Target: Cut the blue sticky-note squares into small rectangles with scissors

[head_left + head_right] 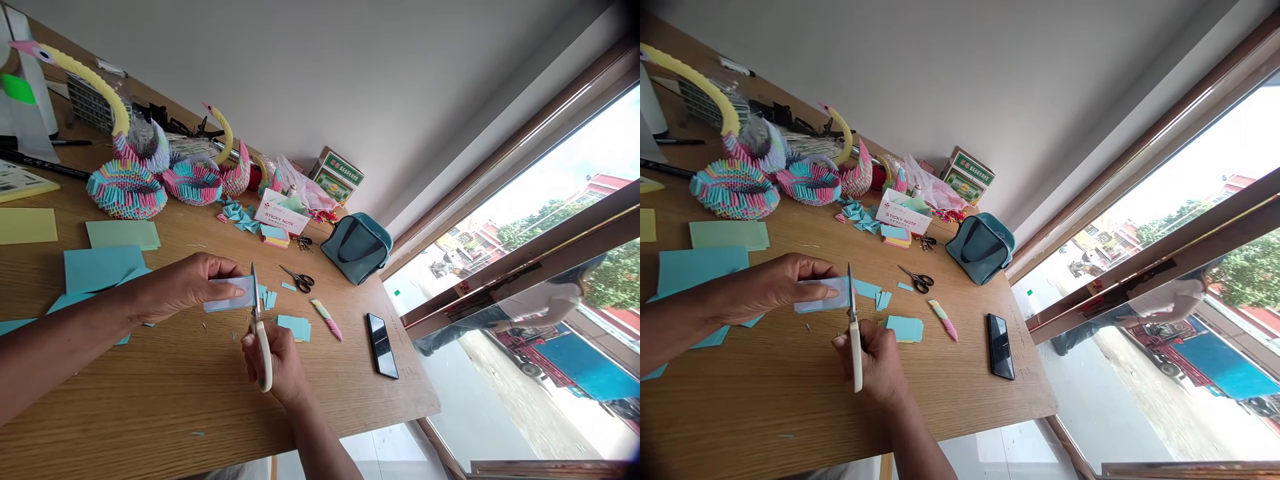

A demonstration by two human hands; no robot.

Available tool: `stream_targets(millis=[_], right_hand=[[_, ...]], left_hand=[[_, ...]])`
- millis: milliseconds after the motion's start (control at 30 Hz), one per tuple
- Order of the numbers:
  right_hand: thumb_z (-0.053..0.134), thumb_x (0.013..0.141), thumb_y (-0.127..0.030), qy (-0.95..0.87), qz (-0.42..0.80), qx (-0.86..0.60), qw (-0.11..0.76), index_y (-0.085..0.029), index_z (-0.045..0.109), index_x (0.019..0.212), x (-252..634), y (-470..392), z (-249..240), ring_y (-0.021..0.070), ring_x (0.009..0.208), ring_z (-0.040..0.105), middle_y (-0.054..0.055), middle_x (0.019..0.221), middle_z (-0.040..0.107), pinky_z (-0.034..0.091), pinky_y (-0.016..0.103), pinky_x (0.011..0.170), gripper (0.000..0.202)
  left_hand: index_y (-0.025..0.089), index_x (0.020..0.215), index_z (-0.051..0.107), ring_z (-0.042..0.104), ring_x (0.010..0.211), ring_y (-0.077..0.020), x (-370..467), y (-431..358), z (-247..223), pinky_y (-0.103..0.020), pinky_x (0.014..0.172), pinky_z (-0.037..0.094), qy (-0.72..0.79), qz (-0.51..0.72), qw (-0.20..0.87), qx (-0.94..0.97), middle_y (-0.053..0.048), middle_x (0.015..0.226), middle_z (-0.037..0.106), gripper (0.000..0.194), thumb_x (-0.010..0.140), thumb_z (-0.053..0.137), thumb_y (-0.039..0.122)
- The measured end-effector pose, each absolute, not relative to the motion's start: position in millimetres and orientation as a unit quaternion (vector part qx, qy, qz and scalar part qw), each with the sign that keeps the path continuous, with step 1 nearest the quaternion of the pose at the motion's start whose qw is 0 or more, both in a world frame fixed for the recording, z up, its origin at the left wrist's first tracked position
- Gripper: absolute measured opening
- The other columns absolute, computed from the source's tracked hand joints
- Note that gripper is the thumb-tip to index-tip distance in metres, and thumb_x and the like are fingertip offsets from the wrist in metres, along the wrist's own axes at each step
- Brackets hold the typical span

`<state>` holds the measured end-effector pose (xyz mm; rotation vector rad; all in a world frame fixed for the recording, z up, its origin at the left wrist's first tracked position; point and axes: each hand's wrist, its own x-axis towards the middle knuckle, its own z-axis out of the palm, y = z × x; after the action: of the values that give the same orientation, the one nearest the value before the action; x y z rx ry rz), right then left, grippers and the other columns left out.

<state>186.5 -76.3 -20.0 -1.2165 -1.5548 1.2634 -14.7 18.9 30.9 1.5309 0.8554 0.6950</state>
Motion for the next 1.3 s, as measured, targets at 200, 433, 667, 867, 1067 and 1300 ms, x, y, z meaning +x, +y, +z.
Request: stream_targets(millis=[200, 433, 667, 867, 1067, 1300], right_hand=[[0.069, 0.080, -0.061, -0.574, 0.479, -0.475, 0.464, -0.021, 0.048, 0.078, 188, -68, -1, 0.0101, 0.050, 0.045, -0.005, 0.058, 0.050, 0.036, 0.024, 0.050, 0.045], [0.074, 0.074, -0.038, -0.575, 0.438, -0.475, 0.501, -0.021, 0.053, 0.087, 177, -58, 27, 0.0106, 0.057, 0.046, -0.004, 0.072, 0.056, 0.037, 0.025, 0.055, 0.030], [0.067, 0.071, -0.029, -0.568, 0.431, -0.492, 0.500, -0.022, 0.049, 0.084, 166, -55, 23, 0.0112, 0.059, 0.048, -0.004, 0.072, 0.056, 0.040, 0.026, 0.057, 0.023], [0.067, 0.070, -0.031, -0.466, 0.415, -0.491, 0.607, -0.021, 0.049, 0.082, 161, -48, 20, 0.0099, 0.057, 0.042, -0.007, 0.066, 0.049, 0.035, 0.024, 0.055, 0.023], [0.068, 0.073, -0.031, -0.400, 0.407, -0.471, 0.673, -0.022, 0.047, 0.082, 156, -46, 11, 0.0097, 0.060, 0.039, -0.007, 0.067, 0.045, 0.034, 0.024, 0.057, 0.025], [0.067, 0.078, -0.034, -0.380, 0.386, -0.467, 0.699, -0.022, 0.046, 0.087, 151, -43, -2, 0.0110, 0.065, 0.041, -0.006, 0.071, 0.046, 0.038, 0.025, 0.064, 0.026]], left_hand=[[0.015, 0.086, 0.074, 0.048, 0.064, -0.0120, -15, 18, 32, -0.020, 0.058, 0.037, 0.371, 0.297, 0.586, 0.656, 0.000, 0.074, 0.064, 0.036, 0.069, 0.072, 0.047], [0.016, 0.081, 0.075, 0.042, 0.062, -0.0122, -11, 13, 35, -0.021, 0.055, 0.030, 0.386, 0.224, 0.496, 0.745, 0.002, 0.069, 0.058, 0.033, 0.068, 0.070, 0.046], [0.017, 0.070, 0.069, 0.042, 0.058, -0.0122, -9, 11, 35, -0.022, 0.052, 0.029, 0.407, 0.194, 0.409, 0.793, 0.003, 0.061, 0.055, 0.027, 0.068, 0.068, 0.043], [0.018, 0.094, 0.072, 0.067, 0.072, -0.0182, -11, 12, 31, -0.024, 0.063, 0.053, 0.380, 0.303, 0.593, 0.642, -0.003, 0.081, 0.072, 0.045, 0.068, 0.078, 0.054], [0.017, 0.093, 0.078, 0.068, 0.072, -0.0149, 3, 4, 29, -0.026, 0.072, 0.061, 0.369, 0.379, 0.674, 0.516, -0.006, 0.088, 0.077, 0.056, 0.056, 0.088, 0.057], [0.018, 0.072, 0.079, 0.066, 0.069, -0.0104, 24, -7, 19, -0.020, 0.073, 0.060, 0.368, 0.478, 0.707, 0.368, 0.000, 0.072, 0.073, 0.047, 0.040, 0.096, 0.048]])
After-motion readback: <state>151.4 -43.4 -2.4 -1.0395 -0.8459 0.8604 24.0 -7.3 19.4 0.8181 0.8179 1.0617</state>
